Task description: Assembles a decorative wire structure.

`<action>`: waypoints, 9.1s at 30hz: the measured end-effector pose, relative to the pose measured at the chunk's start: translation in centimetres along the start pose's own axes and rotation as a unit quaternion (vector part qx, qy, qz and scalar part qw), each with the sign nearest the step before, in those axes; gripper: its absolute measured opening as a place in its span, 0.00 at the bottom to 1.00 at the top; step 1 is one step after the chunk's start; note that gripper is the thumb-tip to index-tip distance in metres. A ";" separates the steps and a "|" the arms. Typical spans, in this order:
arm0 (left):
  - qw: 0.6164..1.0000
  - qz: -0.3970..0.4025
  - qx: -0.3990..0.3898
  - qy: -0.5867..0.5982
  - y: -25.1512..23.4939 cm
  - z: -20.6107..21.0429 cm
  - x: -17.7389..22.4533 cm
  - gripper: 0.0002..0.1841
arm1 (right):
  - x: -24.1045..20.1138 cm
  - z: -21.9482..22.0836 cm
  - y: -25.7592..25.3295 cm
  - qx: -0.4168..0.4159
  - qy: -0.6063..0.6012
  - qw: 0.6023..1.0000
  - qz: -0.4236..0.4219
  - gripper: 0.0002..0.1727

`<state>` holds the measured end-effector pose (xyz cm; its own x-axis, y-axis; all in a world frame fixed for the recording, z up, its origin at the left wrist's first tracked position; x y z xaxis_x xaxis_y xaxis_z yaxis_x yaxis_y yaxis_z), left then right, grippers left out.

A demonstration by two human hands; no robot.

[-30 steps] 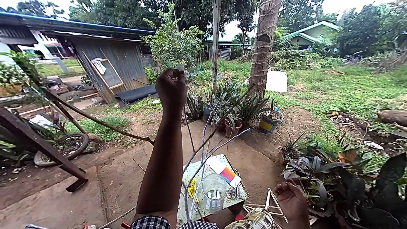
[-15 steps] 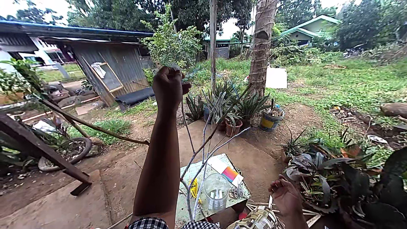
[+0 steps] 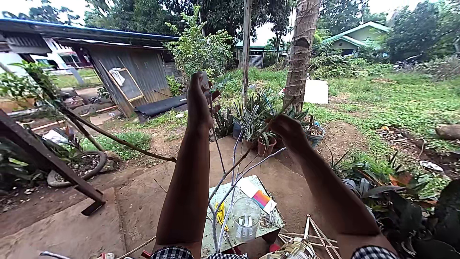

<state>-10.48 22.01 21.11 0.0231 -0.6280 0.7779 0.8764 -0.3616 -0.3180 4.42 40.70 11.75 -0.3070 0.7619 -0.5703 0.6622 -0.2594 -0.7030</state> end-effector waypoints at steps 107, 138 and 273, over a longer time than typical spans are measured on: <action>0.996 0.025 -0.034 -0.082 33.2 -27.6 -10.6 0.06 | -13.7 21.0 28.5 -0.182 -0.433 0.836 0.283 0.03; 0.974 -0.181 -0.136 -0.026 30.5 -27.4 -12.7 0.13 | -8.2 22.0 32.3 -0.042 -0.354 0.857 0.374 0.04; 0.895 -0.224 0.070 -0.378 40.5 -43.9 -21.4 0.20 | -2.6 27.2 31.6 -0.015 -0.296 0.878 0.375 0.19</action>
<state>3.43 -9.45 -32.16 -0.0727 0.2240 0.9719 0.9297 -0.3375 0.1474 7.54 14.37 -20.57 -0.0719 -0.0617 -0.9955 0.8451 -0.5339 -0.0280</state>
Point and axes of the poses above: each hand's wrist, its own y-axis away from the middle knuckle, its own z-axis out of the palm, x = y × z, the point moved 2 cm from there along -y, towards the middle knuckle, and after that the axes turned 15 degrees about y, right-handed, at the moved point
